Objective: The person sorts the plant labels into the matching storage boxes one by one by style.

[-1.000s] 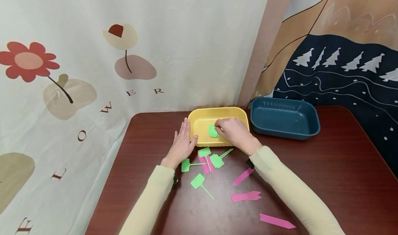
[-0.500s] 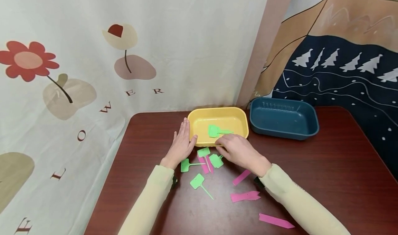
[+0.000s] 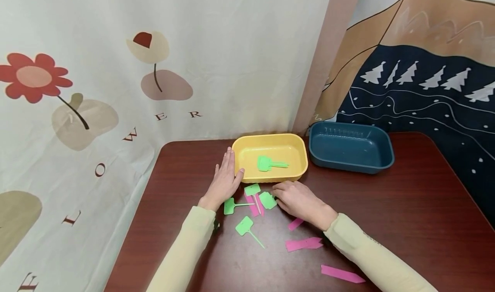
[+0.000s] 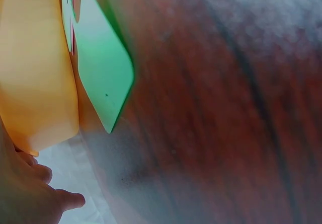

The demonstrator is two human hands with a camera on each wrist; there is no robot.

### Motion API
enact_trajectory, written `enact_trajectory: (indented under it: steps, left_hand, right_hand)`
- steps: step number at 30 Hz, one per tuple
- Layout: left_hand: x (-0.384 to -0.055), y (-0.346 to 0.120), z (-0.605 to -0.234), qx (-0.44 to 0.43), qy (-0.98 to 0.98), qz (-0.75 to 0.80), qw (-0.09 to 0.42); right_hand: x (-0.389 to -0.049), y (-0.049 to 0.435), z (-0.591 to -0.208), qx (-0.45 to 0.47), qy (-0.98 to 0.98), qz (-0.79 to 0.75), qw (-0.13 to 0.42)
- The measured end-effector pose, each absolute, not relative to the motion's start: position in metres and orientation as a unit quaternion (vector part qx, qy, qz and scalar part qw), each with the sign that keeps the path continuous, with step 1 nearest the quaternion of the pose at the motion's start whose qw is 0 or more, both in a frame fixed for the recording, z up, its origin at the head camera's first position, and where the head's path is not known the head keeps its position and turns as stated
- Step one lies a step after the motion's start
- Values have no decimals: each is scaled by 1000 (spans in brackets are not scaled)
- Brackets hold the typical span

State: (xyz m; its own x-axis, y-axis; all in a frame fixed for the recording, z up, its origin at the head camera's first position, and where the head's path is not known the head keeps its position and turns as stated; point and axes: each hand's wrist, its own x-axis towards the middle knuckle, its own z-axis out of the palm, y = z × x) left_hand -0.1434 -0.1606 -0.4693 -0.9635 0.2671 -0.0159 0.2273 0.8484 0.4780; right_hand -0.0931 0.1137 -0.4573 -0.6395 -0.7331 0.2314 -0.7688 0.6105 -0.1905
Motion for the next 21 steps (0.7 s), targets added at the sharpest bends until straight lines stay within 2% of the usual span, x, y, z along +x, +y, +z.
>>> enact_trajectory:
  steps: [9, 21]
  left_hand:
    - [-143, -160, -470, 131, 959, 249, 41]
    - [-144, -160, -470, 128, 959, 248, 44]
  right_hand:
    - [-91, 120, -469, 412, -901, 117, 66]
    - [-83, 134, -472, 406, -904, 87, 96]
